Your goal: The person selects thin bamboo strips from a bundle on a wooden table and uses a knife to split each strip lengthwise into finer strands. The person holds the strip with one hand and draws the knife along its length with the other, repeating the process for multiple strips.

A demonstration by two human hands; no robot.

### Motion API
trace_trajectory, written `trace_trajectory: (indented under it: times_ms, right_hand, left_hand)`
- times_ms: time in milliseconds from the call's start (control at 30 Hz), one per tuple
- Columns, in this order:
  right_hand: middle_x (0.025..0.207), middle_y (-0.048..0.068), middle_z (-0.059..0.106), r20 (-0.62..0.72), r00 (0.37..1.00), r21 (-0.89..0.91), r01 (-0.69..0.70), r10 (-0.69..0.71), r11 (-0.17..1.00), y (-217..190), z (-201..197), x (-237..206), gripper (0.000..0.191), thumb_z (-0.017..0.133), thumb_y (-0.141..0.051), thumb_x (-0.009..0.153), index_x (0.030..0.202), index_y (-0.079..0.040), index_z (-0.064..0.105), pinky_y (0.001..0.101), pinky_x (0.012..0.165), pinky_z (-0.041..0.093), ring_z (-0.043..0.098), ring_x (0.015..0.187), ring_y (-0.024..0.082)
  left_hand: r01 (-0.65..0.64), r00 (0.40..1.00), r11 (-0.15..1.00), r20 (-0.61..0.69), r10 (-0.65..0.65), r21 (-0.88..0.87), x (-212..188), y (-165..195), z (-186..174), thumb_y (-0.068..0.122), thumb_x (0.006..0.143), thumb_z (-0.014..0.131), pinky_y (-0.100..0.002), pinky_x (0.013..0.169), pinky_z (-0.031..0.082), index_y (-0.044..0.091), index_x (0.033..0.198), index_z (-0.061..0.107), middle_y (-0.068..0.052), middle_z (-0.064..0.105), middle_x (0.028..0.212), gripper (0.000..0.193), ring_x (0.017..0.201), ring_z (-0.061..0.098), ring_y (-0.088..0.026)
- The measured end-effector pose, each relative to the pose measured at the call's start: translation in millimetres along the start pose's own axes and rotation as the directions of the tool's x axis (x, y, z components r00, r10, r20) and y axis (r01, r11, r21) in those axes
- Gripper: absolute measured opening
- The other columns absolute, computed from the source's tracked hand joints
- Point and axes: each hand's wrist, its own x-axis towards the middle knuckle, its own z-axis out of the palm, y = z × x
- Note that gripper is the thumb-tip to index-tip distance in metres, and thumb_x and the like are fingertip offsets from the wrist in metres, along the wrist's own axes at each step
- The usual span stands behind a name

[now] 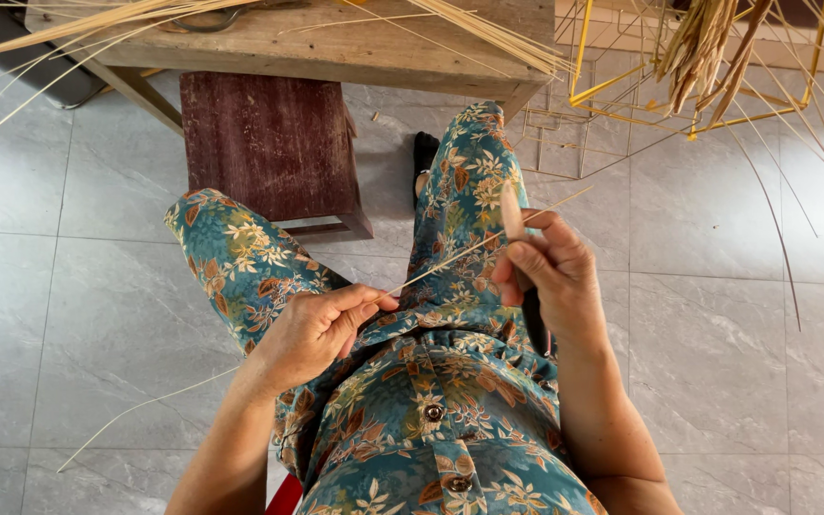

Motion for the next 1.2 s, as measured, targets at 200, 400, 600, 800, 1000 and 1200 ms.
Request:
trace_trajectory:
  times_ms: [200,400,600,800,1000,1200]
  right_hand:
    - [0.078,0.009,0.069,-0.135,0.987,-0.007,0.081,-0.081,0.997,-2,-29,3,0.027,0.063,-0.009,0.105,0.131,-0.004,0.062,0.0232,0.045,0.045,0.059,0.052,0.012]
    - [0.081,0.008,0.069,-0.154,0.981,-0.006,0.12,-0.119,0.993,-16,-31,4,0.032,0.059,-0.009,0.109,0.141,-0.006,0.06,0.0219,0.048,0.046,0.059,0.055,0.01]
    - [0.075,0.007,0.074,0.122,0.966,-0.301,-0.184,0.229,0.935,-4,41,-9,0.048,0.059,-0.006,0.096,0.143,-0.012,0.051,0.0218,0.046,0.054,0.063,0.051,0.008]
    - [0.078,0.006,0.074,0.169,0.971,-0.268,-0.118,0.167,0.956,-2,51,0,0.027,0.058,-0.007,0.101,0.128,-0.008,0.053,0.0195,0.046,0.05,0.065,0.053,0.006]
    - [0.081,0.009,0.073,0.03,0.999,-0.022,-0.021,0.022,1.0,2,20,4,0.026,0.06,-0.008,0.104,0.129,-0.006,0.056,0.0213,0.048,0.049,0.061,0.053,0.009]
    - [0.082,0.011,0.073,-0.078,0.991,0.013,0.109,-0.108,0.994,5,-16,12,0.027,0.061,-0.007,0.105,0.132,-0.008,0.061,0.0236,0.046,0.049,0.062,0.054,0.011]
  left_hand:
    - [0.033,0.999,0.997,-0.007,-0.033,0.071,-5,-5,-9,0.025,0.1,0.061,-0.025,0.043,0.041,0.014,0.111,0.078,0.001,0.052,0.049,0.023,0.043,0.049,-0.006]
    - [0.089,0.995,0.993,-0.059,-0.085,0.076,-7,-4,-20,0.025,0.102,0.056,-0.025,0.043,0.041,0.014,0.113,0.077,0.001,0.052,0.047,0.026,0.043,0.049,-0.005]
    - [0.029,0.998,0.994,-0.062,-0.023,0.102,4,1,3,0.025,0.1,0.061,-0.025,0.042,0.045,0.013,0.11,0.076,0.002,0.061,0.052,0.022,0.045,0.056,-0.003]
    - [-0.025,0.996,0.996,-0.08,0.032,0.088,0,6,2,0.024,0.1,0.062,-0.025,0.042,0.043,0.013,0.112,0.076,0.003,0.06,0.054,0.022,0.045,0.053,-0.003]
    - [0.064,0.997,0.995,-0.043,-0.061,0.071,-4,5,-6,0.026,0.1,0.06,-0.024,0.042,0.04,0.016,0.111,0.078,0.001,0.05,0.046,0.024,0.042,0.049,-0.004]
    - [-0.054,0.998,0.998,-0.029,0.054,0.018,-4,-3,-13,0.024,0.101,0.059,-0.024,0.042,0.04,0.012,0.112,0.076,0.003,0.055,0.054,0.024,0.045,0.049,-0.003]
